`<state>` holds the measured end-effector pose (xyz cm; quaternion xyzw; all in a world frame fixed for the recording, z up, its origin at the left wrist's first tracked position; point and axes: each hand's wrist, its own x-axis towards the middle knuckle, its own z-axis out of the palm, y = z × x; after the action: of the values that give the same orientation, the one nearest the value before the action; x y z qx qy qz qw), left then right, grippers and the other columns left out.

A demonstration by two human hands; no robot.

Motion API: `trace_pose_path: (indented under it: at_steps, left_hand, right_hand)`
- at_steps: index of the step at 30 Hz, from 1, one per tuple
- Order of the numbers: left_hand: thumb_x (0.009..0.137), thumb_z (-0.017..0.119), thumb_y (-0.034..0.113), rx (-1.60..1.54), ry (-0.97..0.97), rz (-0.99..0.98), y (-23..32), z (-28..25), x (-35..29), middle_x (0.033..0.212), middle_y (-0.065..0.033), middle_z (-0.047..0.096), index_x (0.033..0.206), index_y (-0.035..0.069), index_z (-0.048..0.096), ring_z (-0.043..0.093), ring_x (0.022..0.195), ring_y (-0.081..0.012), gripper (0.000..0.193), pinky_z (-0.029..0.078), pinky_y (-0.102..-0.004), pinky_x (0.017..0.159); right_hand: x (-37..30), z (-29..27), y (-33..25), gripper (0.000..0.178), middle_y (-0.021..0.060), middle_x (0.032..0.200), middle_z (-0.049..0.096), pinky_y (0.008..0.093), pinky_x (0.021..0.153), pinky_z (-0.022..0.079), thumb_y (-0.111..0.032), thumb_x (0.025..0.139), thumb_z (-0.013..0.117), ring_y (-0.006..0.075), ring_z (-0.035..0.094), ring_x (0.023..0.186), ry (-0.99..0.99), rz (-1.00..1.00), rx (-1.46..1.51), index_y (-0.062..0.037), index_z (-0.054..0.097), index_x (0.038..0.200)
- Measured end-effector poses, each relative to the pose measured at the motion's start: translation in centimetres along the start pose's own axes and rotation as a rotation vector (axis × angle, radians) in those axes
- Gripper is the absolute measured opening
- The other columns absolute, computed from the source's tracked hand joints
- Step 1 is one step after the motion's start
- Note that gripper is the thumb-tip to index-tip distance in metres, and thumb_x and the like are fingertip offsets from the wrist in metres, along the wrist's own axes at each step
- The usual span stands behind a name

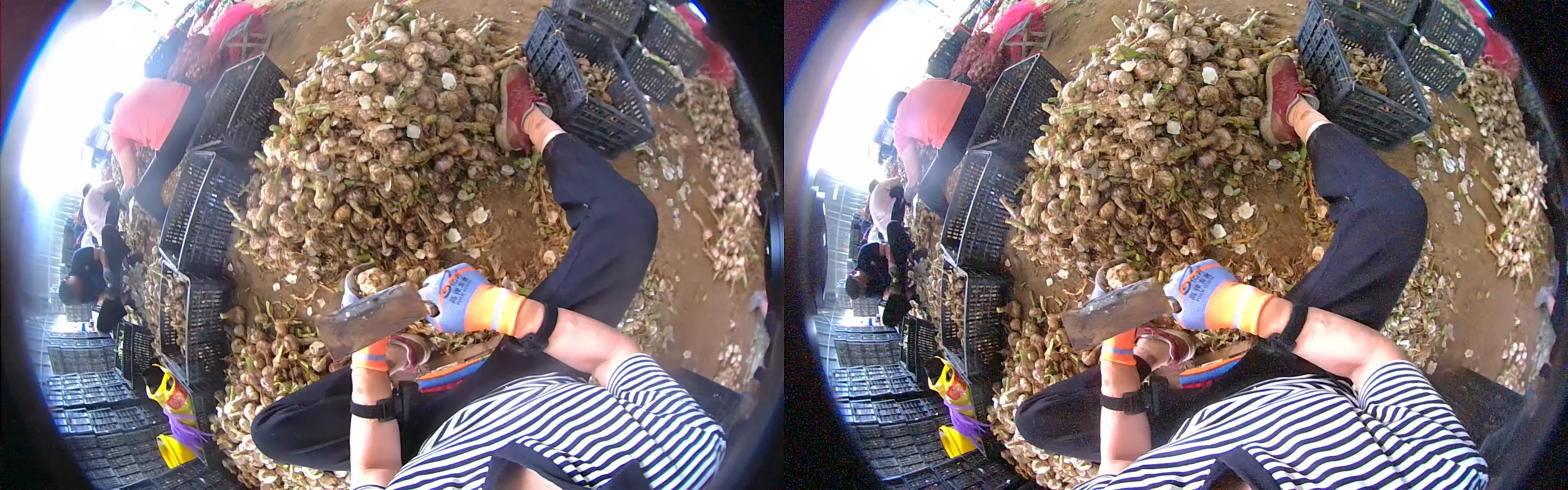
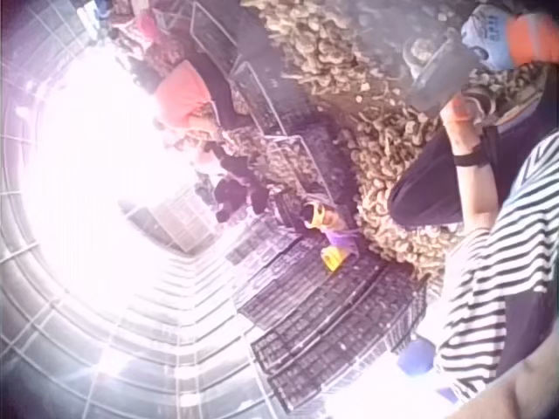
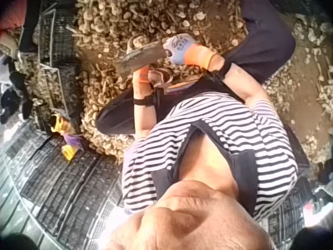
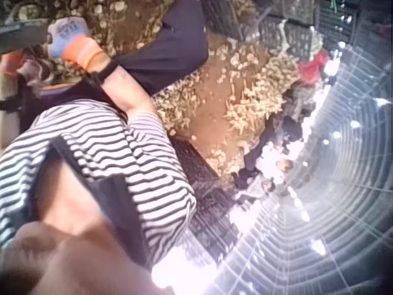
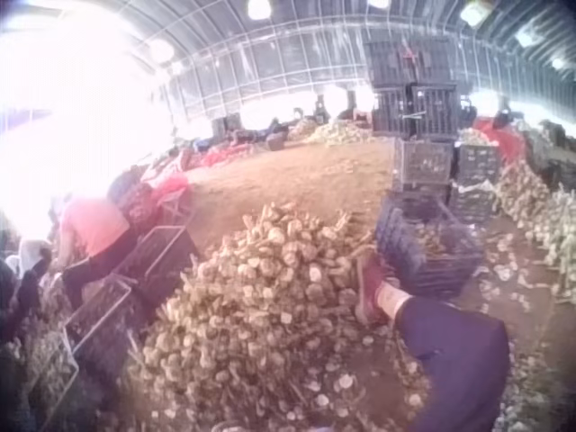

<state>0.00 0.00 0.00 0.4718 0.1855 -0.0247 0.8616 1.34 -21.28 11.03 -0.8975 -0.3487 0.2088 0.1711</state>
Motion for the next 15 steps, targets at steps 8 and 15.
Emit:
trace_pose_path:
  at_steps: [8, 15]
  left_hand:
    - [0.089, 0.051, 0.026, 0.024, -0.011, -0.085, 1.5, -1.2, -3.5, 0.086, -0.0039, 0.062, 0.105, 0.006, 0.054, 0.058, 0.074, -0.0165, 0.025, 0.048, -0.0295, 0.070]
    - [0.083, 0.057, 0.008, 1.155, 0.044, 0.322, 3.0, 2.7, -7.1, 0.093, -0.0043, 0.059, 0.115, 0.002, 0.047, 0.058, 0.077, -0.0141, 0.034, 0.049, -0.0269, 0.070]
  right_hand:
    - [-0.5, -0.1, -2.8, 0.032, 0.0135, 0.093, 0.065, 0.0387, 0.073, 0.050, -0.026, 0.070, 0.056, 0.0290, 0.063, 0.087, -0.129, -0.075, -0.087, -0.0062, 0.064, 0.093]
    - [0.1, 2.6, -0.6, 0.040, 0.0131, 0.096, 0.064, 0.0380, 0.077, 0.049, -0.030, 0.067, 0.055, 0.0285, 0.062, 0.091, -0.099, -0.072, -0.088, -0.0074, 0.063, 0.099]
